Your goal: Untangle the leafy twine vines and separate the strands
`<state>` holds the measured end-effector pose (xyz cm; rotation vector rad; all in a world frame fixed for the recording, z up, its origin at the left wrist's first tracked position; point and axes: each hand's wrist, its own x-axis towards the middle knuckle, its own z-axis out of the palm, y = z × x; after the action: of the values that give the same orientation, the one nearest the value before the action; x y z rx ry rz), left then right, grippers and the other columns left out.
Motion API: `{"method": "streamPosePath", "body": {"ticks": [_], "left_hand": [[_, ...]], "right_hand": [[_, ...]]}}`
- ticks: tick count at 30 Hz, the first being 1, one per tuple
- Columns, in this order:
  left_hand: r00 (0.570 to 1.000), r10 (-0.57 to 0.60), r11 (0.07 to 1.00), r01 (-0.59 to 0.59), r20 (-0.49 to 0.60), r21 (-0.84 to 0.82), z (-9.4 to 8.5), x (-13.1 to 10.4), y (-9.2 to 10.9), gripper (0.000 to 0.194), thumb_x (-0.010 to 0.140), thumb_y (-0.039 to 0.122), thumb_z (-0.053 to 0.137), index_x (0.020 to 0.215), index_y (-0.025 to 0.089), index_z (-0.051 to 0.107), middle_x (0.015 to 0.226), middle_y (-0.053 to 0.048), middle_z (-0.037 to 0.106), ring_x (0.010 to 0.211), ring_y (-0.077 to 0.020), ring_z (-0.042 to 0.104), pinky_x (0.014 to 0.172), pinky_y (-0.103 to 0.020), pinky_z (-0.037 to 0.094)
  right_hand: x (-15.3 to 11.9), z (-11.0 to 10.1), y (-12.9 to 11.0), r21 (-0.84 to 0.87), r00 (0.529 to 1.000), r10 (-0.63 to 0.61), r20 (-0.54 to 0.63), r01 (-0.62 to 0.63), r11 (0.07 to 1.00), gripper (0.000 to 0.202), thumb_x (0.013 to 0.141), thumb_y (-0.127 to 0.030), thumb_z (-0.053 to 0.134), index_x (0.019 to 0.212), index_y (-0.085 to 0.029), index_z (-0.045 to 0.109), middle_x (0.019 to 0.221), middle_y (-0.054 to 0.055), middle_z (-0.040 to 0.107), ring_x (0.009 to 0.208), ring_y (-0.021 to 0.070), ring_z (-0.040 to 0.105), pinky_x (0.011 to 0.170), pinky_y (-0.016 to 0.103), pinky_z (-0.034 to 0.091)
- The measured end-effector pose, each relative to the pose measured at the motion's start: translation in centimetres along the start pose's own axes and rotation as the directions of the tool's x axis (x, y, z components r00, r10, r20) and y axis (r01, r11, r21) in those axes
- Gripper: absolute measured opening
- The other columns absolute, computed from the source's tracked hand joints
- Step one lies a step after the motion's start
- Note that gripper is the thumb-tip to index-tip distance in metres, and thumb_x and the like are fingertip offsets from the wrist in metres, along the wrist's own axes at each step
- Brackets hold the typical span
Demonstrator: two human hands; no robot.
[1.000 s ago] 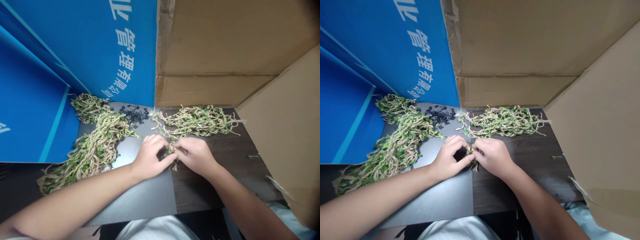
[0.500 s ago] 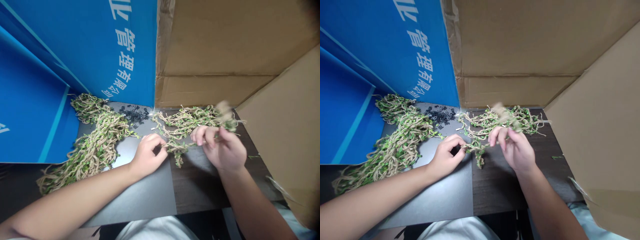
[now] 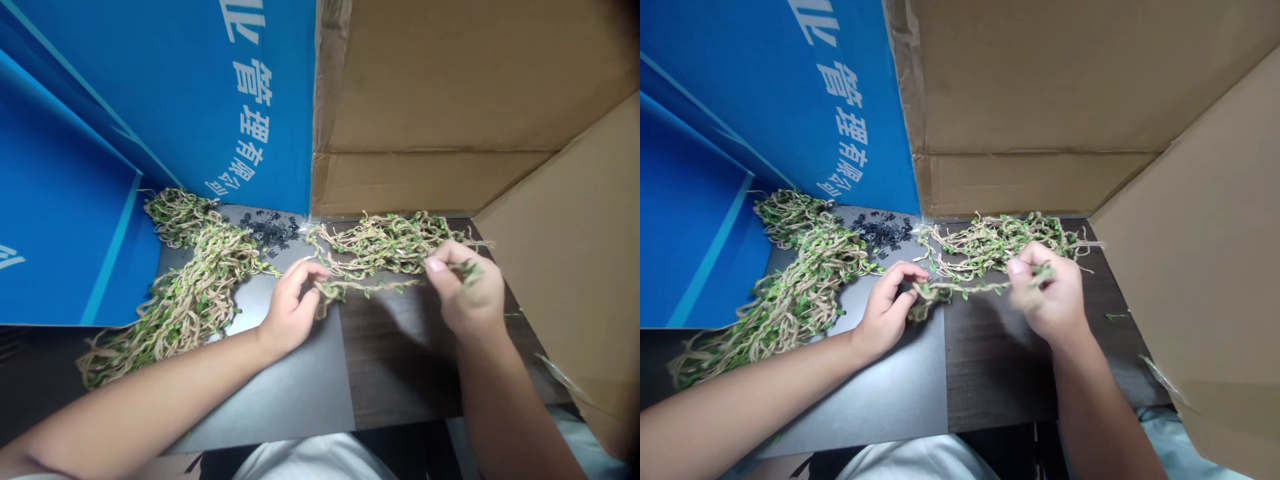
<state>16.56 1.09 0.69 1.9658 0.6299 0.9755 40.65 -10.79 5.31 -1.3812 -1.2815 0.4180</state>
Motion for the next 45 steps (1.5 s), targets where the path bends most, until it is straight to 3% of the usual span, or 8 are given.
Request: {"method": "streamPosePath", "body": {"ticks": [4,7,12,15,24,30,41,45], "left_hand": [[0.997,0.071,0.997,-0.07,0.017,-0.038,-0.4,-0.2,0.0,0.035,0.084,0.014,0.053,0.117,0.02,0.063,0.114,-0.006,0.06,0.106,-0.0199,0.056,0.095,-0.033,0.047],[0.987,0.15,0.988,-0.147,0.063,-0.056,-0.5,-0.4,0.3,0.025,0.097,0.025,0.053,0.118,0.019,0.063,0.114,-0.008,0.061,0.107,-0.021,0.057,0.096,-0.035,0.047],[0.947,0.279,0.959,-0.268,0.157,-0.088,-0.2,-0.4,0.5,0.037,0.098,0.047,0.063,0.119,0.016,0.063,0.108,-0.01,0.064,0.101,-0.0216,0.06,0.091,-0.036,0.049],[0.924,0.33,0.944,-0.328,0.195,-0.042,0.3,-0.4,0.4,0.04,0.09,0.045,0.076,0.116,0.017,0.063,0.106,-0.009,0.068,0.099,-0.0209,0.063,0.091,-0.035,0.049],[0.929,0.287,0.95,-0.308,0.234,0.059,0.8,-0.7,0.2,0.005,0.099,0.021,0.066,0.098,0.019,0.061,0.088,-0.001,0.069,0.083,-0.0141,0.062,0.084,-0.03,0.047],[0.985,0.086,0.996,-0.085,0.147,-0.009,0.6,-1.2,-0.2,0.004,0.106,0.022,0.054,0.11,0.02,0.054,0.087,0.0,0.065,0.075,-0.011,0.062,0.071,-0.023,0.048],[0.991,0.041,0.999,-0.042,0.124,0.008,0.6,-1.8,-0.5,0.011,0.105,0.025,0.058,0.116,0.022,0.057,0.077,0.004,0.058,0.055,-0.0066,0.049,0.054,-0.02,0.039],[0.974,0.222,0.951,-0.208,-0.04,0.227,0.3,-1.2,0.2,0.027,0.095,0.03,0.072,0.114,0.02,0.056,0.1,-0.004,0.061,0.089,-0.0166,0.061,0.082,-0.031,0.049]], "right_hand": [[-0.5,0.4,-0.4,-0.253,0.985,-0.011,0.173,0.055,0.966,0.013,0.084,-0.022,0.059,0.079,-0.023,0.047,0.062,-0.003,0.045,0.055,0.0144,0.037,0.057,0.031,0.025],[-0.9,2.1,-1.0,-0.523,0.968,-0.024,0.251,0.156,0.838,0.015,0.075,-0.021,0.056,0.082,-0.024,0.043,0.058,-0.005,0.044,0.053,0.0158,0.039,0.056,0.031,0.026],[-1.6,4.9,-1.3,-0.688,0.957,-0.065,0.281,0.249,0.681,0.015,0.075,-0.021,0.058,0.079,-0.024,0.044,0.068,-0.002,0.06,0.06,0.0176,0.052,0.058,0.031,0.027],[-2.0,5.7,-1.1,-0.722,0.962,-0.074,0.264,0.248,0.646,0.016,0.075,-0.016,0.057,0.079,-0.023,0.044,0.066,-0.002,0.061,0.059,0.0174,0.055,0.058,0.03,0.026],[-1.9,5.7,-0.3,-0.508,0.915,-0.043,0.401,0.261,0.821,0.022,0.08,-0.012,0.061,0.099,-0.021,0.056,0.071,-0.004,0.061,0.059,0.0136,0.056,0.058,0.026,0.032],[-1.5,4.6,-0.5,-0.238,0.886,-0.145,0.441,0.271,0.933,0.011,0.096,-0.016,0.059,0.105,-0.021,0.063,0.079,-0.003,0.063,0.067,0.0109,0.057,0.066,0.023,0.041],[-0.9,4.1,-1.1,-0.102,0.908,-0.096,0.408,0.149,0.984,0.017,0.102,-0.019,0.059,0.088,-0.017,0.066,0.056,-0.01,0.037,0.048,0.0056,0.033,0.051,0.021,0.028],[-1.0,4.0,-1.2,-0.095,0.918,-0.029,0.395,0.072,0.993,0.021,0.103,-0.023,0.058,0.085,-0.016,0.066,0.059,-0.007,0.045,0.048,0.0055,0.035,0.047,0.021,0.026]]}}
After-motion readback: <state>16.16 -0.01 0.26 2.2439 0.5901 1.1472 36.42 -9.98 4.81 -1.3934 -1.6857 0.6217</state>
